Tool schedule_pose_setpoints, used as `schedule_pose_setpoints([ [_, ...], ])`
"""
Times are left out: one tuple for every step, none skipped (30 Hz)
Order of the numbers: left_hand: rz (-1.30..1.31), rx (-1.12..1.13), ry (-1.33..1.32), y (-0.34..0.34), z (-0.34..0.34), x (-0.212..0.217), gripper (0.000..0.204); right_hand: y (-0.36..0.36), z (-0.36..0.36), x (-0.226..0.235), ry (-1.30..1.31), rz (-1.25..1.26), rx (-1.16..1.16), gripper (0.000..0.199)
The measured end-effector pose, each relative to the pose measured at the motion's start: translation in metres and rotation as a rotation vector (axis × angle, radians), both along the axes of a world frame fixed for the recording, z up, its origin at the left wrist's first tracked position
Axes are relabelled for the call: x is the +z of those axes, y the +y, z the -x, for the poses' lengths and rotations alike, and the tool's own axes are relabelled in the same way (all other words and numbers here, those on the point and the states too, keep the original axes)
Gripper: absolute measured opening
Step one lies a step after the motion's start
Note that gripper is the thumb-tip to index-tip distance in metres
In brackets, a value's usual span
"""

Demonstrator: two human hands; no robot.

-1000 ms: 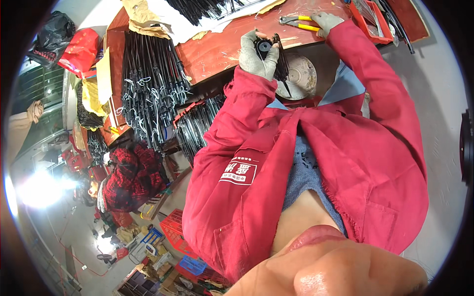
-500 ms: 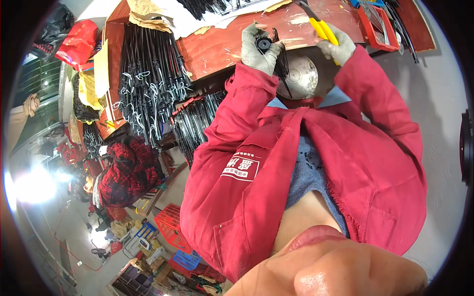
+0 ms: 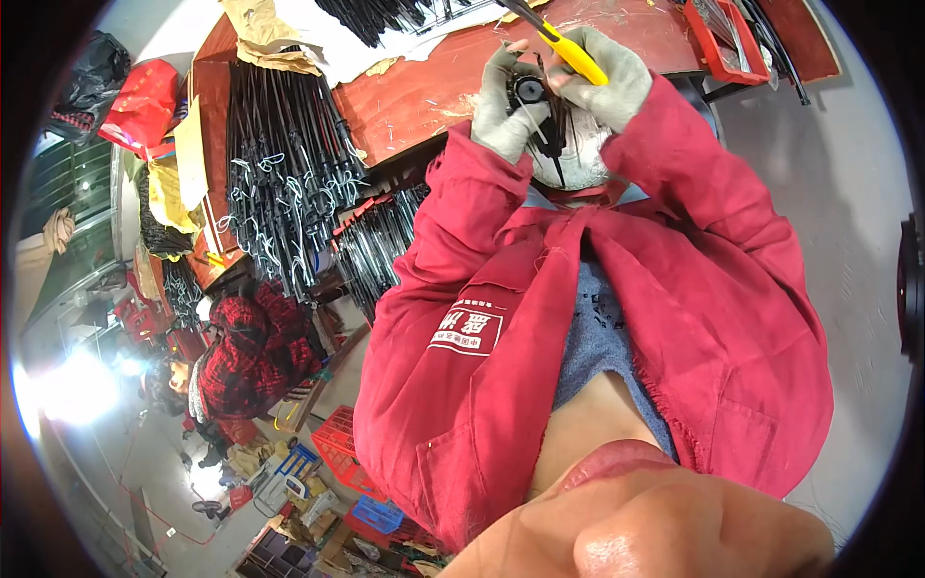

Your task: Assembling and securing bundles of wires using a hand tool at a workbench.

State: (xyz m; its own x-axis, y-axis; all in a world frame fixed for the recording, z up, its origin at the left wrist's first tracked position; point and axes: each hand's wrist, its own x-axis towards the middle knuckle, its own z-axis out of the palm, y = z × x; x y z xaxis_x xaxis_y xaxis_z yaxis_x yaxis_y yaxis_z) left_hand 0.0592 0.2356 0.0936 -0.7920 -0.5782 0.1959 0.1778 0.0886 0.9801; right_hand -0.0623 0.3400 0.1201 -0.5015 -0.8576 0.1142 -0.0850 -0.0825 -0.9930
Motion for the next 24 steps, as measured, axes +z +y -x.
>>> schedule_pose_setpoints([
  [-0.066, -0.024, 0.020, -0.006, -0.002, -0.004, 0.071, 0.006, 0.005, 0.007, -0.060, -0.055, 0.086, 0.026],
  [-0.132, -0.049, 0.040, -0.011, -0.005, -0.006, 0.073, 0.012, 0.009, 0.014, -0.121, -0.111, 0.170, 0.025],
  [-0.198, -0.074, 0.061, -0.014, -0.007, -0.008, 0.074, 0.018, 0.014, 0.020, -0.181, -0.168, 0.254, 0.024],
  [-0.200, -0.069, 0.062, -0.012, -0.007, -0.007, 0.074, 0.025, 0.018, 0.024, -0.181, -0.171, 0.258, 0.024],
  [-0.283, -0.065, 0.107, -0.007, -0.004, -0.005, 0.074, 0.035, 0.024, 0.027, -0.138, -0.315, 0.293, 0.024],
  [-0.366, -0.062, 0.151, -0.001, 0.000, -0.001, 0.074, 0.044, 0.029, 0.029, -0.097, -0.459, 0.326, 0.024],
  [-0.448, -0.059, 0.195, 0.004, 0.003, 0.002, 0.073, 0.051, 0.033, 0.032, -0.053, -0.602, 0.358, 0.025],
  [-0.529, -0.055, 0.239, 0.006, 0.003, 0.003, 0.073, 0.055, 0.034, 0.034, -0.008, -0.745, 0.390, 0.025],
  [-0.530, -0.057, 0.241, 0.007, 0.004, 0.001, 0.073, 0.055, 0.035, 0.037, -0.007, -0.746, 0.387, 0.025],
  [-0.392, -0.020, 0.188, 0.007, 0.003, -0.002, 0.072, 0.055, 0.035, 0.041, 0.005, -0.794, 0.386, 0.027],
  [-0.252, 0.018, 0.135, 0.007, 0.001, -0.005, 0.071, 0.054, 0.034, 0.044, 0.017, -0.842, 0.385, 0.029],
  [-0.112, 0.057, 0.081, 0.007, 0.000, -0.008, 0.070, 0.053, 0.033, 0.046, 0.029, -0.889, 0.385, 0.031],
  [0.030, 0.097, 0.026, 0.007, -0.001, -0.010, 0.069, 0.052, 0.033, 0.047, 0.040, -0.934, 0.386, 0.033],
  [0.031, 0.092, 0.028, 0.007, 0.001, -0.009, 0.069, 0.053, 0.035, 0.044, 0.041, -0.933, 0.380, 0.033],
  [0.049, 0.095, 0.027, 0.008, 0.001, -0.009, 0.069, 0.055, 0.040, 0.036, 0.093, -0.845, 0.409, 0.035],
  [0.066, 0.096, 0.026, 0.010, 0.002, -0.008, 0.069, 0.058, 0.044, 0.029, 0.143, -0.757, 0.435, 0.037],
  [0.084, 0.098, 0.024, 0.012, 0.003, -0.008, 0.068, 0.060, 0.048, 0.023, 0.193, -0.668, 0.460, 0.039],
  [0.101, 0.099, 0.022, 0.013, 0.004, -0.007, 0.068, 0.063, 0.050, 0.017, 0.243, -0.579, 0.484, 0.041],
  [0.103, 0.101, 0.021, 0.013, 0.004, -0.008, 0.068, 0.062, 0.050, 0.019, 0.242, -0.576, 0.486, 0.041],
  [0.083, 0.118, 0.005, 0.013, 0.005, -0.010, 0.068, 0.061, 0.051, 0.023, 0.347, -0.576, 0.486, 0.042],
  [0.063, 0.135, -0.010, 0.012, 0.006, -0.013, 0.068, 0.059, 0.052, 0.028, 0.452, -0.576, 0.484, 0.043],
  [0.043, 0.152, -0.025, 0.011, 0.007, -0.014, 0.068, 0.058, 0.052, 0.033, 0.556, -0.574, 0.481, 0.043],
  [0.022, 0.168, -0.040, 0.010, 0.006, -0.015, 0.068, 0.058, 0.052, 0.035, 0.661, -0.572, 0.477, 0.044],
  [0.024, 0.169, -0.038, 0.010, 0.006, -0.015, 0.068, 0.060, 0.050, 0.035, 0.663, -0.570, 0.476, 0.044],
])
